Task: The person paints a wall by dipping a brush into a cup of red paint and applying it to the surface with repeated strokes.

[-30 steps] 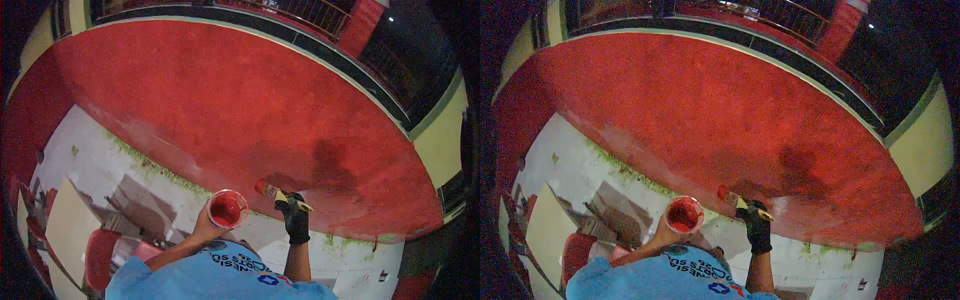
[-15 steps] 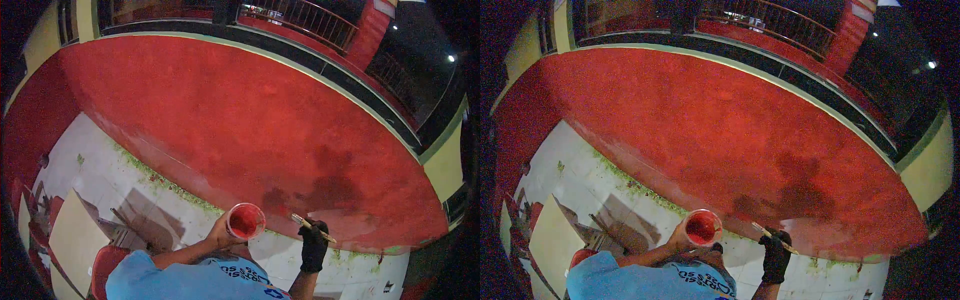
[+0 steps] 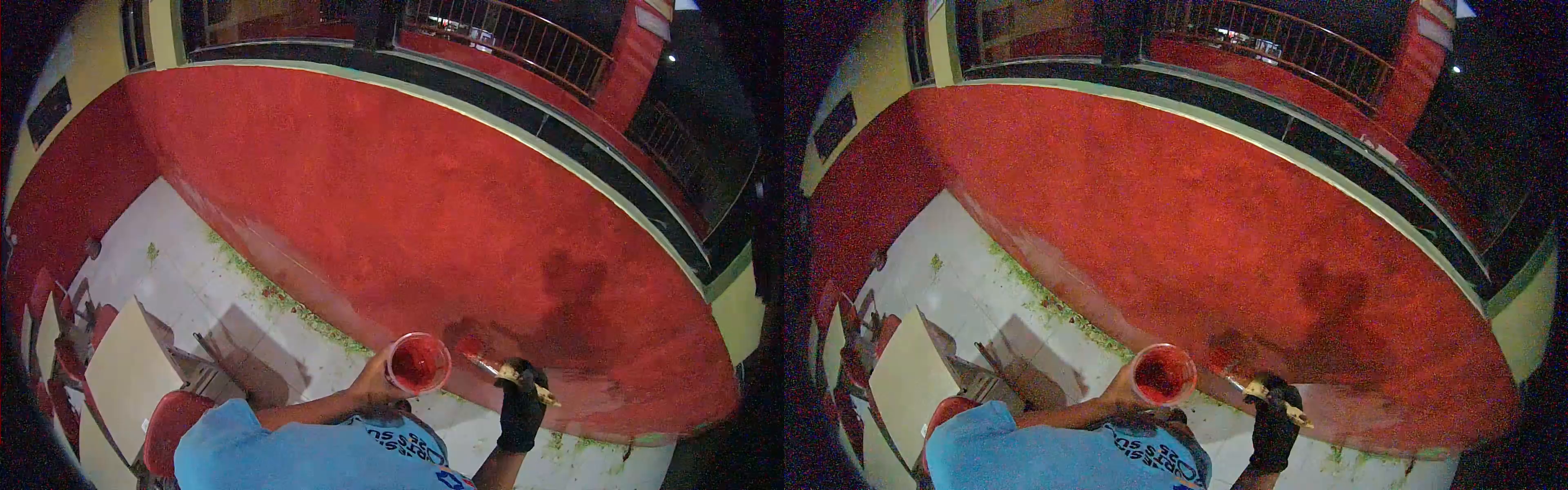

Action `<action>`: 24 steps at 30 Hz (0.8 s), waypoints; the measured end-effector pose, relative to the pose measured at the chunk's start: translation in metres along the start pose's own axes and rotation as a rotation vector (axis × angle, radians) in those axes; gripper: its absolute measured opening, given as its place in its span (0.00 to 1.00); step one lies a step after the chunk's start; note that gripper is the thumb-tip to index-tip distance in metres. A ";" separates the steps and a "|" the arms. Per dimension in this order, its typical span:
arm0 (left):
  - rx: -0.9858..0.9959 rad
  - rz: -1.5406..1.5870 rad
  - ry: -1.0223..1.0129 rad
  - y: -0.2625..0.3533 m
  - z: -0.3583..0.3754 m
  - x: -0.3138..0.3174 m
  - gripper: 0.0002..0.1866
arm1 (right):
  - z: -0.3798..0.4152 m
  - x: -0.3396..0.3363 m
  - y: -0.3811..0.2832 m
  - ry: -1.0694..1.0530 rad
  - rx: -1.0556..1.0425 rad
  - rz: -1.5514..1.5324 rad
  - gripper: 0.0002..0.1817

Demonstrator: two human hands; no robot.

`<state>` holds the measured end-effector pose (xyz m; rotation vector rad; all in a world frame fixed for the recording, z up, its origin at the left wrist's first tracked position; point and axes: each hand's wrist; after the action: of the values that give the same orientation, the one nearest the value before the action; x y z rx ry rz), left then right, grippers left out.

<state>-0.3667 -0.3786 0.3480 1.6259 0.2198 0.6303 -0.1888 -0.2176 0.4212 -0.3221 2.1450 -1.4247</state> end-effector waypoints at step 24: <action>-0.120 0.057 -0.173 -0.014 -0.027 0.046 0.50 | -0.003 -0.037 -0.022 -0.008 -0.052 -0.394 0.09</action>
<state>-0.3391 -0.3309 0.3478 1.5650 0.0083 0.5327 -0.1617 -0.2064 0.4532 -0.8045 2.1971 -1.5704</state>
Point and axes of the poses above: each hand's wrist, its own z-axis away from the middle knuckle, its own x-axis out of the palm, y = z × x, and after that the axes turned 4 degrees about -x, right-handed
